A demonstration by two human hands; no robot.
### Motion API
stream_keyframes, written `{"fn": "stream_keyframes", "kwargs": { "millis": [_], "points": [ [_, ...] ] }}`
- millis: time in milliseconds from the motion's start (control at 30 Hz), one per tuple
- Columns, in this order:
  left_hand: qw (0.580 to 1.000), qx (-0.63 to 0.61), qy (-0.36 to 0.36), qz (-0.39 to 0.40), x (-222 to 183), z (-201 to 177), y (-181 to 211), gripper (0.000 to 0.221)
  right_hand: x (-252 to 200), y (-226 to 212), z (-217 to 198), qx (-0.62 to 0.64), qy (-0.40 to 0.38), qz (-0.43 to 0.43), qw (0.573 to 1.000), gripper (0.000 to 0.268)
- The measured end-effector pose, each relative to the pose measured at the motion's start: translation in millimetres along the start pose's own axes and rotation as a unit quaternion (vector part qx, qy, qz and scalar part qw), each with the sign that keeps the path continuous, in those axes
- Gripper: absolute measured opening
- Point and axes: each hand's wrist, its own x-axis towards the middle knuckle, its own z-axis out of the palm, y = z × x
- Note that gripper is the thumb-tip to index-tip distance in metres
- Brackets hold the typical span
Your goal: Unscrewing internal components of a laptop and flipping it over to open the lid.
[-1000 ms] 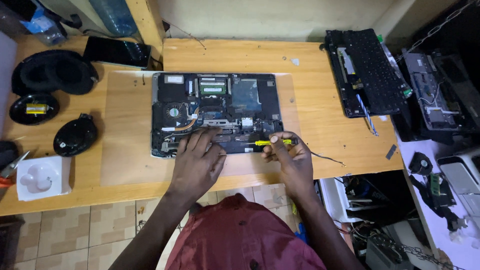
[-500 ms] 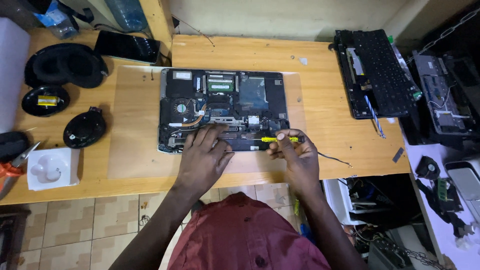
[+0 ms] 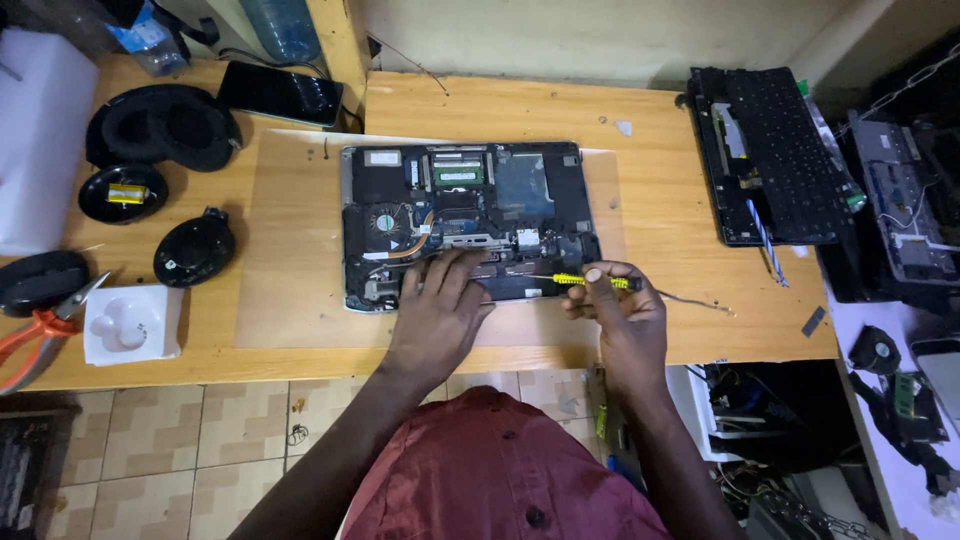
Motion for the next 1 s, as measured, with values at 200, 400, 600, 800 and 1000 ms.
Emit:
{"fn": "stream_keyframes", "kwargs": {
  "millis": [200, 400, 600, 800, 1000],
  "points": [
    [0.999, -0.019, -0.021, -0.032, -3.6, 13.2, 5.8, 0.021, 1.0, -5.2, -3.6, -0.01, 0.021, -0.033, 0.999, 0.022],
    [0.993, 0.008, 0.04, -0.113, -1.2, -15.6, -5.7, 0.043, -1.7, -0.1, -15.1, -0.025, 0.041, -0.017, 0.999, 0.034],
    [0.938, 0.081, 0.039, -0.334, -13.6, -41.1, -13.2, 0.078, -0.8, -14.4, -33.2, -0.321, -0.034, 0.062, 0.944, 0.025],
    [0.894, 0.096, -0.065, -0.433, -22.5, -47.0, 0.2, 0.099, 4.6, 12.4, -36.7, -0.357, 0.01, 0.065, 0.932, 0.023],
    [0.884, 0.037, 0.025, -0.466, -20.3, -29.0, -29.6, 0.079, 10.3, 21.3, -34.4, -0.162, 0.04, 0.038, 0.985, 0.015]
  ]
}}
